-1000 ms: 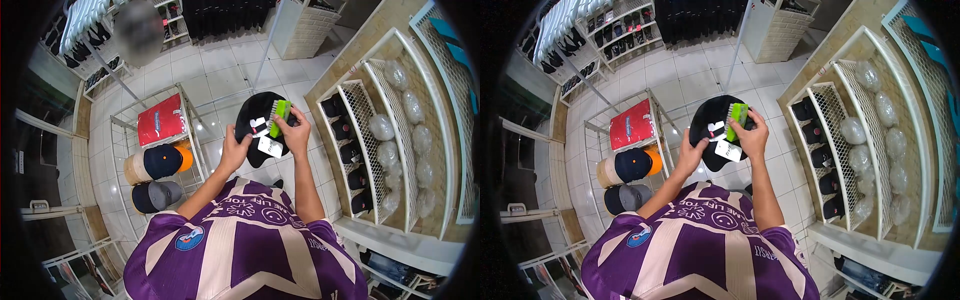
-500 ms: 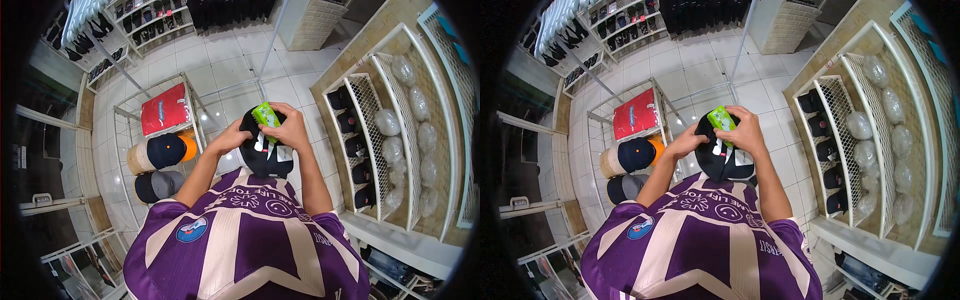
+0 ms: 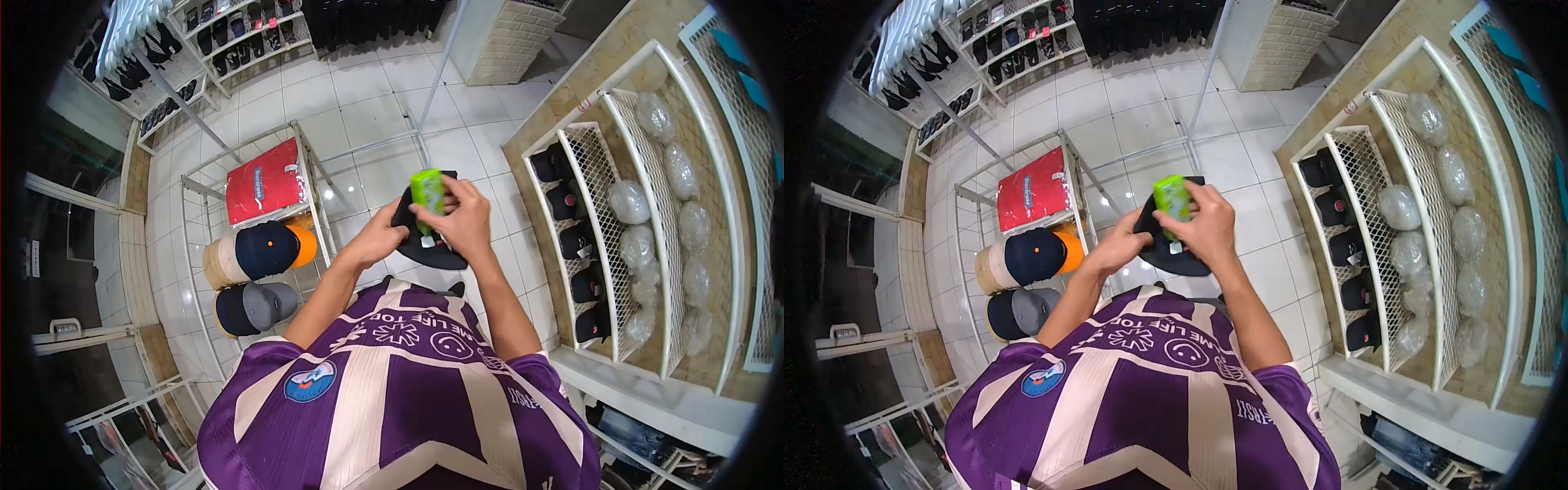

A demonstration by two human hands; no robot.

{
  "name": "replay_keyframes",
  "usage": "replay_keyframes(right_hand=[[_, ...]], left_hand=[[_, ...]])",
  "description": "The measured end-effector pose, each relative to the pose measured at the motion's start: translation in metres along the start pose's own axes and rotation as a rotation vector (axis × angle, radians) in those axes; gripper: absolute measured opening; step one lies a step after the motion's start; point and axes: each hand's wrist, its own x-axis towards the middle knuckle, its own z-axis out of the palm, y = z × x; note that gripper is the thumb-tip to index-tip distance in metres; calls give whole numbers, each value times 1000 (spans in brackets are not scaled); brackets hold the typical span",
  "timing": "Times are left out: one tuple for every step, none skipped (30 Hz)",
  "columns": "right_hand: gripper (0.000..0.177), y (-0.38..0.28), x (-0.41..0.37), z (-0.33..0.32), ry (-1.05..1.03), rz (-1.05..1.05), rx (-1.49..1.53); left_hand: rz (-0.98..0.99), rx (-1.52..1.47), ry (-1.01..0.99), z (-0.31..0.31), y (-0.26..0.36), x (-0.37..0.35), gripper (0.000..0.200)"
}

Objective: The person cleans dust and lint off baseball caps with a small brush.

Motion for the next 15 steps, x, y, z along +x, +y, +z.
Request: replay_keyframes(right_hand=[[60,5,1,3,0,-13,-11],[60,12,5,1,8,-8,-13],[61,18,13,-7,111,38,-157],[63,22,19,-12,207,82,-301],[63,24,19,-13,209,93,-237],[63,20,15,-9,205,89,-237],[62,12,9,-1,104,68,-64],[61,7,4,5,3,53,109],[61,2,3,5,1,50,95],[61,6,6,1,5,51,96],[61,14,14,-8,71,65,-99],[62,19,20,-13,132,80,-294],[62,22,23,-14,169,99,-285],[62,22,19,-10,165,96,-283],[61,12,12,-4,101,55,-148]], left_hand=[[3,1,-20,-2,-2,0,63],[9,3,-44,-4,-2,0,63],[15,4,-50,-5,3,2,63],[2,13,-64,-6,9,1,65],[-20,19,-76,-4,9,-3,66],[-19,16,-72,-3,6,-2,66],[13,-12,-35,-1,1,1,66],[37,-39,-1,1,-3,1,66],[11,-24,41,2,8,-5,66],[11,-21,39,0,8,-5,66],[4,26,-4,-4,9,-5,65],[-8,70,-44,-6,9,-6,64],[16,38,-52,-2,12,-7,64],[16,38,-47,-2,8,-5,64],[15,54,-32,-4,1,-1,66]])
